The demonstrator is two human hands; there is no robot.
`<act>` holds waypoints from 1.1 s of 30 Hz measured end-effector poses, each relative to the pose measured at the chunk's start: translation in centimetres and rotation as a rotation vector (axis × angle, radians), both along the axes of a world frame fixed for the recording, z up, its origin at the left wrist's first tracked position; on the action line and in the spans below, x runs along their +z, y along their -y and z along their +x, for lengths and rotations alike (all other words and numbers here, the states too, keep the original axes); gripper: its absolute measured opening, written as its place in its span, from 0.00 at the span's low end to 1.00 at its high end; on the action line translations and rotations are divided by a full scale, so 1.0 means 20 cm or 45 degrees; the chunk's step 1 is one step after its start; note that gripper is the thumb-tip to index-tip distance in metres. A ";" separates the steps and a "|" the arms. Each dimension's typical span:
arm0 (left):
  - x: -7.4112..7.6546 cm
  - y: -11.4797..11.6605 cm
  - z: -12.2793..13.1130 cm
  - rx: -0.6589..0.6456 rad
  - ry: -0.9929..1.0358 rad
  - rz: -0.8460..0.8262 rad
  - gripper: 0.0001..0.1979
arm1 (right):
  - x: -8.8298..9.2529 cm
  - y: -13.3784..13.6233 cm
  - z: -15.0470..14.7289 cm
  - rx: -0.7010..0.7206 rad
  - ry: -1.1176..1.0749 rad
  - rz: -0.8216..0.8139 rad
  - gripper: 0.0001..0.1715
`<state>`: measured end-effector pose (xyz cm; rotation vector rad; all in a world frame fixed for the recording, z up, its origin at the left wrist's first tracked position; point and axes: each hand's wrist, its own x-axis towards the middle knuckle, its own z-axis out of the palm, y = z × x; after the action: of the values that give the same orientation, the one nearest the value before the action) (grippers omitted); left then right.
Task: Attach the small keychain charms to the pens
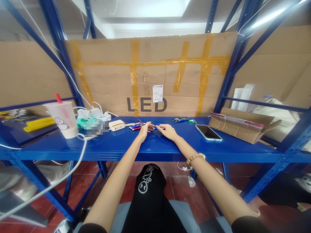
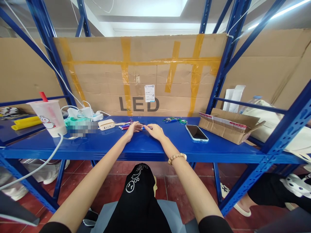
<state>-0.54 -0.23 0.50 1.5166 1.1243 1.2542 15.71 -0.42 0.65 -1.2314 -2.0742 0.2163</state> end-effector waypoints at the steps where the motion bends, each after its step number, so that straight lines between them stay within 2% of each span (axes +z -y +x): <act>1: 0.00 0.00 0.00 0.000 0.008 -0.001 0.26 | 0.00 0.00 0.00 0.001 0.001 0.000 0.26; 12: 0.00 0.01 0.00 0.010 -0.024 0.018 0.25 | 0.02 0.03 -0.01 -0.017 0.025 -0.008 0.25; 27: -0.01 -0.02 0.00 0.015 0.024 -0.005 0.25 | 0.00 0.00 -0.01 -0.006 0.003 0.002 0.22; 33: -0.01 -0.01 -0.01 -0.017 0.001 -0.002 0.26 | 0.00 0.00 0.00 -0.003 -0.014 -0.035 0.25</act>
<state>-0.64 0.03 0.33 1.5200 1.1125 1.2444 15.72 -0.32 0.74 -1.2464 -2.0663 0.2504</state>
